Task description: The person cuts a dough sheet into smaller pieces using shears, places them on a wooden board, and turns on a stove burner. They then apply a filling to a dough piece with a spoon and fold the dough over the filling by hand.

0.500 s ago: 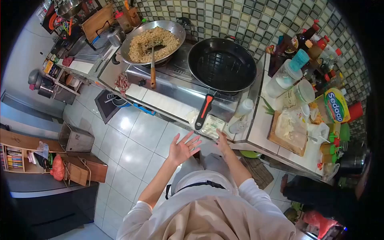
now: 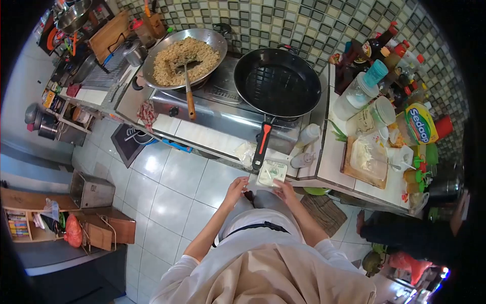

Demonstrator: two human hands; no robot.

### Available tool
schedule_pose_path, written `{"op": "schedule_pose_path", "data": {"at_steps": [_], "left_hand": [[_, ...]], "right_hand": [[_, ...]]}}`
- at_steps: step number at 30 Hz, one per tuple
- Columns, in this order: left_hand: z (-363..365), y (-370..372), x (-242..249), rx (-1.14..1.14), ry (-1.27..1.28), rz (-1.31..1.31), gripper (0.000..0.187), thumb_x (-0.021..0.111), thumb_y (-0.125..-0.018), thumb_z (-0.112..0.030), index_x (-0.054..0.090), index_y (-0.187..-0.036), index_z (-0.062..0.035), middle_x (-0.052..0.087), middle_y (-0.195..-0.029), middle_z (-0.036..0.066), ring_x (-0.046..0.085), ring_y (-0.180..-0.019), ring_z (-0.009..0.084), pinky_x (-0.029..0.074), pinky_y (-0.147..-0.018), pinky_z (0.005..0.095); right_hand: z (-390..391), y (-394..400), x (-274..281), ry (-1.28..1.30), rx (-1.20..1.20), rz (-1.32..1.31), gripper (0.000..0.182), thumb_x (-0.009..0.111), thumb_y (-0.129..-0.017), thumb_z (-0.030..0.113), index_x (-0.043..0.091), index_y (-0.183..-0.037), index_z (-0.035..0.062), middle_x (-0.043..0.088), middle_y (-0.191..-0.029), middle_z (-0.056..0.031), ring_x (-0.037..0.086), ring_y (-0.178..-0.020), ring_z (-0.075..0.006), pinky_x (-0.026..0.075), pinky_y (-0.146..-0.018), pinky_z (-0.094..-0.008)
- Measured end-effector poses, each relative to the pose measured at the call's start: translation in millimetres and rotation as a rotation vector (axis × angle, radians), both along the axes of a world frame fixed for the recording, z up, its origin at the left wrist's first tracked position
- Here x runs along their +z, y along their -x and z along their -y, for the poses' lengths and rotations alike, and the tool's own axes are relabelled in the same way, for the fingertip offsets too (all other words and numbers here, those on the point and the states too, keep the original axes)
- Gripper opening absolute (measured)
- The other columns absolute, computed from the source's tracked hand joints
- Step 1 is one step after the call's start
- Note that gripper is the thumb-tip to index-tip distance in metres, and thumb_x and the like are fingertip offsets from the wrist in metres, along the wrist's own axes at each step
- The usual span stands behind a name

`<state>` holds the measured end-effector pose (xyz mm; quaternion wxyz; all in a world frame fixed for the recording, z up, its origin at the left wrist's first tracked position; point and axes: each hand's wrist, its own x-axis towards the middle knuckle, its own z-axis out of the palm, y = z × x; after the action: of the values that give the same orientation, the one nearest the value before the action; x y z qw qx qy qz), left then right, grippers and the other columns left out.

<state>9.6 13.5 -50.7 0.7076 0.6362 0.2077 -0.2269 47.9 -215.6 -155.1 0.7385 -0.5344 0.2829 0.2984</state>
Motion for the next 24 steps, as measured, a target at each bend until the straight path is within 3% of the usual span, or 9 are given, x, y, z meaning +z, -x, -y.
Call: {"op": "schedule_pose_path", "data": {"at_steps": [3,10,12,14,17,20,22,23,24], "left_hand": [[8.5,-13.5,-15.6,-0.002,-0.112,0.131,0.035,0.050,-0.084,-0.032,0.052,-0.107,-0.0047,0.055,-0.088,0.003,0.048,-0.073,0.0106,0.039,-0.064,0.0247],[43.1,-57.8,-29.0,-0.054,0.012,0.256,0.034,0.060,-0.081,-0.029,0.056,-0.103,-0.0036,0.057,-0.075,0.005,0.050,-0.066,0.0126,0.041,-0.060,0.0257],[42.0,-64.2,-31.0,-0.257,-0.390,0.542,0.035,0.058,-0.082,-0.034,0.056,-0.105,-0.0079,0.057,-0.095,0.003,0.052,-0.080,0.0127,0.044,-0.063,0.0260],[45.8,-65.4,-32.8,-0.193,-0.316,0.603,0.028,0.060,-0.081,-0.028,0.059,-0.099,-0.0065,0.058,-0.090,0.002,0.054,-0.077,0.0121,0.045,-0.058,0.0238],[48.2,-62.5,-26.4,0.037,-0.066,0.256,0.027,0.063,-0.079,-0.022,0.060,-0.094,-0.0009,0.062,-0.081,0.009,0.057,-0.071,0.0123,0.044,-0.058,0.0275],[41.2,-70.7,-68.0,0.250,0.119,0.209,0.027,0.063,-0.077,-0.022,0.059,-0.093,-0.0013,0.060,-0.076,0.011,0.056,-0.073,0.0193,0.045,-0.065,0.0338],[28.5,-83.0,-96.8,0.231,-0.486,0.612,0.030,0.063,-0.073,-0.021,0.057,-0.095,-0.0027,0.056,-0.079,0.013,0.053,-0.078,0.0275,0.044,-0.072,0.0386],[23.2,-89.9,-91.5,0.179,-1.122,1.033,0.030,0.066,-0.073,-0.024,0.053,-0.089,-0.0028,0.054,-0.074,0.014,0.055,-0.068,0.0280,0.046,-0.057,0.0393],[20.7,-90.9,-93.5,0.178,-1.124,1.031,0.030,0.066,-0.073,-0.024,0.053,-0.089,-0.0028,0.054,-0.074,0.014,0.055,-0.068,0.0280,0.046,-0.057,0.0393]], "right_hand": [[11.5,26.0,14.5,-0.074,0.040,0.110,0.043,0.069,-0.071,0.018,0.051,-0.108,0.0056,0.058,-0.097,-0.0043,0.057,-0.083,-0.0165,0.049,-0.070,-0.0286],[13.9,32.5,44.5,-0.005,0.141,0.387,0.048,0.069,-0.067,0.004,0.050,-0.111,0.0012,0.058,-0.103,-0.0074,0.056,-0.093,-0.0159,0.044,-0.083,-0.0294],[15.7,28.3,40.4,0.038,0.141,0.404,0.047,0.069,-0.067,0.003,0.051,-0.110,0.0010,0.058,-0.103,-0.0074,0.056,-0.093,-0.0158,0.044,-0.083,-0.0287],[20.2,26.0,40.9,0.078,0.147,0.420,0.047,0.070,-0.066,0.002,0.051,-0.110,0.0008,0.058,-0.103,-0.0073,0.056,-0.093,-0.0157,0.043,-0.084,-0.0280],[24.5,22.6,31.2,-0.012,0.110,0.414,0.045,0.069,-0.067,0.003,0.052,-0.108,0.0011,0.058,-0.103,-0.0067,0.055,-0.094,-0.0156,0.044,-0.083,-0.0289],[27.7,16.8,26.4,-0.150,0.031,0.288,0.042,0.068,-0.070,0.007,0.053,-0.108,0.0016,0.058,-0.102,-0.0065,0.055,-0.094,-0.0155,0.045,-0.081,-0.0293],[24.5,9.6,32.0,-0.209,-0.001,0.146,0.039,0.067,-0.073,0.014,0.052,-0.108,0.0026,0.059,-0.100,-0.0056,0.056,-0.091,-0.0175,0.046,-0.078,-0.0297],[23.4,6.7,30.8,-0.210,0.000,0.144,0.039,0.067,-0.073,0.014,0.052,-0.108,0.0026,0.059,-0.100,-0.0056,0.056,-0.091,-0.0175,0.046,-0.078,-0.0297],[22.3,3.2,26.2,-0.203,-0.004,0.118,0.038,0.066,-0.074,0.016,0.052,-0.108,0.0037,0.058,-0.100,-0.0055,0.056,-0.089,-0.0180,0.047,-0.077,-0.0303]]}}
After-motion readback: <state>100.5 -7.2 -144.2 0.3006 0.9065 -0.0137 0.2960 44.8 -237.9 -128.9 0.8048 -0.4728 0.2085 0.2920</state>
